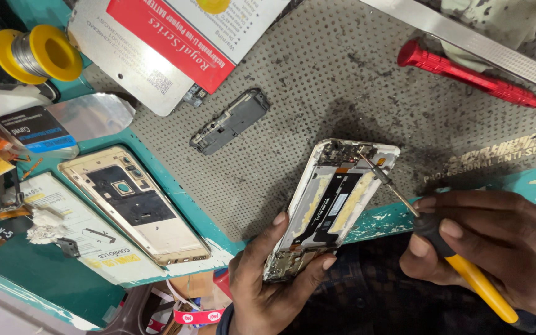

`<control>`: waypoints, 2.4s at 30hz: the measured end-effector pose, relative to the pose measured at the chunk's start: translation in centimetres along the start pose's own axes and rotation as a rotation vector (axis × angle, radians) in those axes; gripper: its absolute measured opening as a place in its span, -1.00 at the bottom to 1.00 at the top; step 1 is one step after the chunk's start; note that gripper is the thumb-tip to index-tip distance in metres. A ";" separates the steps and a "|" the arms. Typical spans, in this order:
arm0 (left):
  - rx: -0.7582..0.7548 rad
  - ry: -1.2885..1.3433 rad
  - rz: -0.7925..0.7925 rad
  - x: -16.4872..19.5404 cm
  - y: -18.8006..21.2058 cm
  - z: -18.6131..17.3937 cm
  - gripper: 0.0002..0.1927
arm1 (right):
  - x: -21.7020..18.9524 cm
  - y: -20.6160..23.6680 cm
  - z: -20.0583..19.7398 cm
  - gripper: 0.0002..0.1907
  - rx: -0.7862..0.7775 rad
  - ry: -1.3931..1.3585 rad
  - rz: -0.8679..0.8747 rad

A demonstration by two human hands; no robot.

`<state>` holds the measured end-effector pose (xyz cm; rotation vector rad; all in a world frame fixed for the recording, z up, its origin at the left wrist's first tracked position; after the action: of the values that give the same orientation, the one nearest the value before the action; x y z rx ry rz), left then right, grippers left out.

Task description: The person repairs a disassembled smartphone at a workbench. They handle the opened phone body, clean the soldering iron tip on a wet sponge, work on the internal board with a soldering iron, then use a red precision screwdriver on the device while manipulating small internal components by hand.

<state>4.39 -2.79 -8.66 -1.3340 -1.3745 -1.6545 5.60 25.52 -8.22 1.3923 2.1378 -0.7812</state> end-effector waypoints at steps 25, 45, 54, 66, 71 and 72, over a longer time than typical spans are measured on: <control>0.001 0.005 0.010 0.0 0.0 0.1 -0.23 | 0.2 0.8 -0.1 -0.59 -0.008 -0.016 0.031; -0.004 0.025 -0.006 -0.2 0.2 0.1 -0.24 | 0.3 0.7 -0.5 -0.54 -0.069 -0.020 0.009; -0.005 0.012 -0.002 -0.3 0.2 0.0 -0.24 | 0.2 0.7 -0.2 -0.52 -0.049 -0.020 0.025; -0.014 0.021 -0.004 -0.2 0.1 0.0 -0.25 | 0.0 0.9 -0.3 -0.56 -0.069 -0.019 0.054; -0.011 -0.001 0.002 -0.2 0.0 0.0 -0.24 | 0.3 1.2 -0.2 -0.57 -0.061 -0.021 0.028; -0.011 -0.003 0.004 -0.2 0.0 -0.1 -0.24 | 0.2 1.2 -0.2 -0.57 -0.062 -0.018 0.026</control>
<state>4.43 -2.95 -8.81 -1.3448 -1.3654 -1.6610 6.57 26.18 -8.48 1.3732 2.1076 -0.7093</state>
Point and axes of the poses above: each hand's wrist, its own y-axis away from the middle knuckle, its own z-axis out of the palm, x = y × z, the point moved 1 cm from there along -y, towards the middle knuckle
